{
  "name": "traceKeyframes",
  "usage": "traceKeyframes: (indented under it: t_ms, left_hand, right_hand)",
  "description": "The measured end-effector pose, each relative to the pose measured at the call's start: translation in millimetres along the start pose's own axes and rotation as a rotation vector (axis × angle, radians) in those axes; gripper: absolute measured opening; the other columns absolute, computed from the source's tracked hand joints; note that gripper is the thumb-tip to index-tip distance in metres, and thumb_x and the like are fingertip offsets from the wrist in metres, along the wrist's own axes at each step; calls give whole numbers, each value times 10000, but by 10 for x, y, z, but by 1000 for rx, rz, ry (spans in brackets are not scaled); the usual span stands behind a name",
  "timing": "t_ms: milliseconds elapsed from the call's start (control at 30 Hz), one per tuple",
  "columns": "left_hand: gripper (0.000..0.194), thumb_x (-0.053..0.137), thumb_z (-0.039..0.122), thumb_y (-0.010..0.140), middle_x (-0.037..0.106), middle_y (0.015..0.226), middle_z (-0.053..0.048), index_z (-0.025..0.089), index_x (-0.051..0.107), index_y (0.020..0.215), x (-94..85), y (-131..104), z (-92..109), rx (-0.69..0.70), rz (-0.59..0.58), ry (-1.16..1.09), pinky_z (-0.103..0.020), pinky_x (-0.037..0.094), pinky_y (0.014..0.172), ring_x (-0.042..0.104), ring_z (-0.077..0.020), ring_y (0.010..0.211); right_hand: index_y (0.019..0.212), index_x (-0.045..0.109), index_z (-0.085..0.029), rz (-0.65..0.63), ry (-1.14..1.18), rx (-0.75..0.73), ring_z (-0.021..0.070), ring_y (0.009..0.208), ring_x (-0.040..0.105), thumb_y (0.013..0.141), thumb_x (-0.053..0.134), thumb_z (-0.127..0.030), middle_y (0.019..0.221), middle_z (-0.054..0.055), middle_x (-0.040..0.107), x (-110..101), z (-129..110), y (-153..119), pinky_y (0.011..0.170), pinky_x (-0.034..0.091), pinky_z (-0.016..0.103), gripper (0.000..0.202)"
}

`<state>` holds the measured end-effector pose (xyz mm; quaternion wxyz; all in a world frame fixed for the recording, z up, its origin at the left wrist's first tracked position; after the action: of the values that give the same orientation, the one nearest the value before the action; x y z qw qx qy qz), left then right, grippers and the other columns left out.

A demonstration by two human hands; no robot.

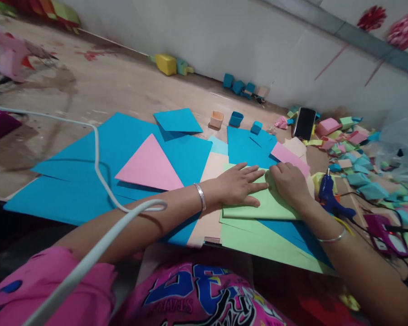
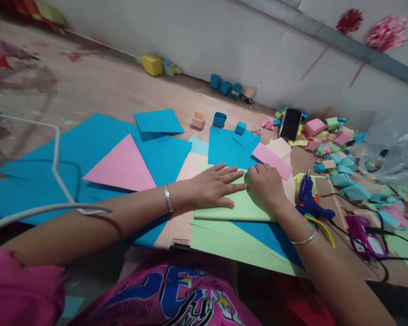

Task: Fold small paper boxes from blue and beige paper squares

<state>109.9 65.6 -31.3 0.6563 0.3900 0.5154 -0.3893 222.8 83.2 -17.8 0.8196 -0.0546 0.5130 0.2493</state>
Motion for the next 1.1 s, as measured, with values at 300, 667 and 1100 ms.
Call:
traceKeyframes:
  t_ms: [300,667,1100]
  left_hand:
    - [930,404,865,727,140,1623,-55,328,351,1484,4,-6,-22,30,-52,-87,-511,65,1191,104,-313,1492]
    - [1030,487,870,670,101,1626,-60,307,297,1511,14,4,-19,45,-124,-112,-534,47,1190,53,-340,1492]
    - [1085,425,918,638,45,1625,-67,310,263,1522,42,25,-44,38,-163,-122,-538,22,1186,12,-323,1496]
  right_hand:
    - [1041,645,-101,160,171,18,304,1150,504,932,415,-129,1230,200,581,-385,-35,-130,910,420,422,256]
    - [1529,229,-162,-93,446,-161,298,1476,174,958,283,-593,1586,152,243,-380,-808,-1070,1151,232,563,718]
    - [1549,117,-102,-101,331,41,293,1453,255,979,275,-534,1561,177,293,-312,-488,-1590,1134,286,538,732]
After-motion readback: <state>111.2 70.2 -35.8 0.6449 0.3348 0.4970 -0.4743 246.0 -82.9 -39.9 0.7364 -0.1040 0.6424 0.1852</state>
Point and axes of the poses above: each hand's wrist, its own y-axis towards the middle knuckle, its own x-axis out of the palm, z = x × y, the point moved 8 cm from there along y, towards the middle knuckle
